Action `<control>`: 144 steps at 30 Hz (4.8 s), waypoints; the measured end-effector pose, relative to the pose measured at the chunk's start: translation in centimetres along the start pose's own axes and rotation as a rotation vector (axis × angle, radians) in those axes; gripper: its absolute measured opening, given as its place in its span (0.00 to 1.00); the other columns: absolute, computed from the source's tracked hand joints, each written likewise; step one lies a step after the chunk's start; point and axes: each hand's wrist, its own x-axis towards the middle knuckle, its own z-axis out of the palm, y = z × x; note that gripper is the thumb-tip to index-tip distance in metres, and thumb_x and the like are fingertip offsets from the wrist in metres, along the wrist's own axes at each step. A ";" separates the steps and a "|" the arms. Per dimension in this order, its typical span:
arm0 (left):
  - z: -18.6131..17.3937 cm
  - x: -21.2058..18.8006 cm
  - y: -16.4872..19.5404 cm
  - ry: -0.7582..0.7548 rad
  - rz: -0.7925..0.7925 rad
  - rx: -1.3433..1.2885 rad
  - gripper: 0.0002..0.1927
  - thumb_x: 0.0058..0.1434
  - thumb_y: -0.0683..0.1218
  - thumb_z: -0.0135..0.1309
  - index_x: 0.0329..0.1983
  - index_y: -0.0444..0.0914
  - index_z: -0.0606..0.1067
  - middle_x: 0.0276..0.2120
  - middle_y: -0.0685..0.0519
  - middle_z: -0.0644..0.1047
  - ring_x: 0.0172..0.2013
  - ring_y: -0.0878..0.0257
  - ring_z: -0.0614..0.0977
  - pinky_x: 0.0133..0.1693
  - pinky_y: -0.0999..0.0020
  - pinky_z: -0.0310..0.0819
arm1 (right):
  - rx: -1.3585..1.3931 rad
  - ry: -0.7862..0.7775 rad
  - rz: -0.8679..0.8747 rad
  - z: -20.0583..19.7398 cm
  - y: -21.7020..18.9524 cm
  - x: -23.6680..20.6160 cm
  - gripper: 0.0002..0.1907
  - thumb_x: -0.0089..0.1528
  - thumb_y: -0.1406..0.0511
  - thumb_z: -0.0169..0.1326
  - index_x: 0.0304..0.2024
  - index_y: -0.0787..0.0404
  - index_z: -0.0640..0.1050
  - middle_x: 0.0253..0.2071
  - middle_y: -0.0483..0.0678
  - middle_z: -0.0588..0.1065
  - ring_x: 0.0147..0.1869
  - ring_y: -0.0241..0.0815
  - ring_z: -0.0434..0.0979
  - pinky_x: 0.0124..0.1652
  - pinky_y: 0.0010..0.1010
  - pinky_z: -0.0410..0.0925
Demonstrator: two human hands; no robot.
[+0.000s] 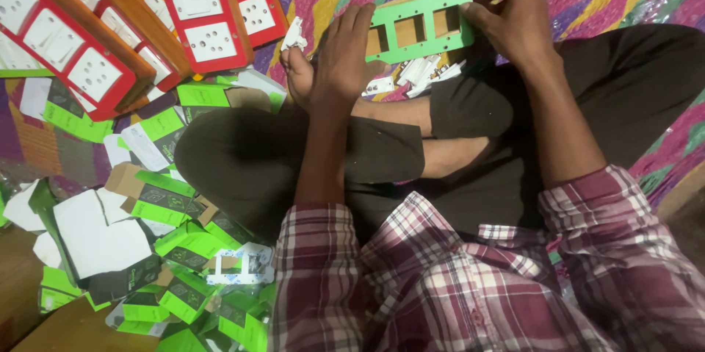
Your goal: The person sits on a mat and assembles electrical switch modules into red and green plastic frames. They insert white switch components into the frames, use a screwdriver to secure them, and handle multiple frames and loose components scattered around.
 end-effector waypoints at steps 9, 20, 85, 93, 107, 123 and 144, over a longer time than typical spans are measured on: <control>0.1 -0.3 0.0 0.134 0.072 -0.071 0.46 0.49 0.42 0.72 0.70 0.35 0.62 0.67 0.35 0.64 0.66 0.35 0.68 0.66 0.50 0.65 | 0.026 0.077 -0.150 1.5 0.2 0.7 0.20 0.65 0.70 0.67 0.59 0.67 0.81 0.50 0.58 0.81 0.48 0.48 0.83 0.44 0.35 0.75; 0.2 -0.1 -0.1 0.059 -0.034 -0.059 0.46 0.45 0.40 0.71 0.67 0.35 0.62 0.62 0.37 0.67 0.56 0.37 0.76 0.53 0.50 0.75 | -0.161 -0.269 -0.214 -0.8 -2.2 1.1 0.66 0.37 0.66 0.80 0.73 0.66 0.59 0.71 0.61 0.58 0.72 0.63 0.60 0.64 0.46 0.61; 0.1 0.1 -2.6 -0.050 -0.239 -0.041 0.50 0.42 0.37 0.68 0.70 0.31 0.60 0.46 0.34 0.80 0.49 0.38 0.81 0.51 0.51 0.75 | -0.030 -0.298 -0.187 -0.4 -1.6 1.2 0.47 0.46 0.68 0.77 0.66 0.65 0.71 0.60 0.60 0.74 0.63 0.60 0.74 0.58 0.47 0.69; 0.0 0.4 -2.6 -0.046 -0.132 0.034 0.50 0.39 0.39 0.73 0.66 0.26 0.62 0.45 0.31 0.78 0.47 0.38 0.82 0.47 0.54 0.76 | -0.042 -0.301 -0.204 -0.3 -1.6 1.1 0.50 0.45 0.68 0.77 0.68 0.63 0.70 0.61 0.58 0.74 0.64 0.61 0.73 0.57 0.47 0.70; 1.4 0.6 -3.2 -0.068 -0.219 0.034 0.46 0.43 0.39 0.69 0.65 0.27 0.60 0.37 0.34 0.80 0.41 0.40 0.84 0.43 0.52 0.78 | -0.101 -0.271 -0.249 0.3 -0.9 0.9 0.50 0.44 0.69 0.77 0.68 0.62 0.70 0.61 0.58 0.74 0.65 0.62 0.73 0.59 0.48 0.70; 1.2 0.2 -3.0 -0.061 -0.233 0.018 0.40 0.44 0.37 0.65 0.61 0.30 0.61 0.37 0.31 0.78 0.41 0.34 0.82 0.43 0.47 0.77 | -0.109 -0.275 -0.243 0.3 -0.6 1.0 0.51 0.43 0.64 0.79 0.67 0.64 0.71 0.59 0.60 0.75 0.62 0.63 0.75 0.56 0.48 0.70; 0.4 0.1 -2.0 -0.100 -0.269 0.018 0.40 0.46 0.39 0.68 0.60 0.32 0.61 0.38 0.32 0.79 0.44 0.35 0.82 0.45 0.47 0.74 | -0.134 -0.283 -0.264 0.5 0.1 1.0 0.53 0.42 0.63 0.80 0.68 0.63 0.70 0.59 0.59 0.75 0.63 0.62 0.75 0.58 0.48 0.70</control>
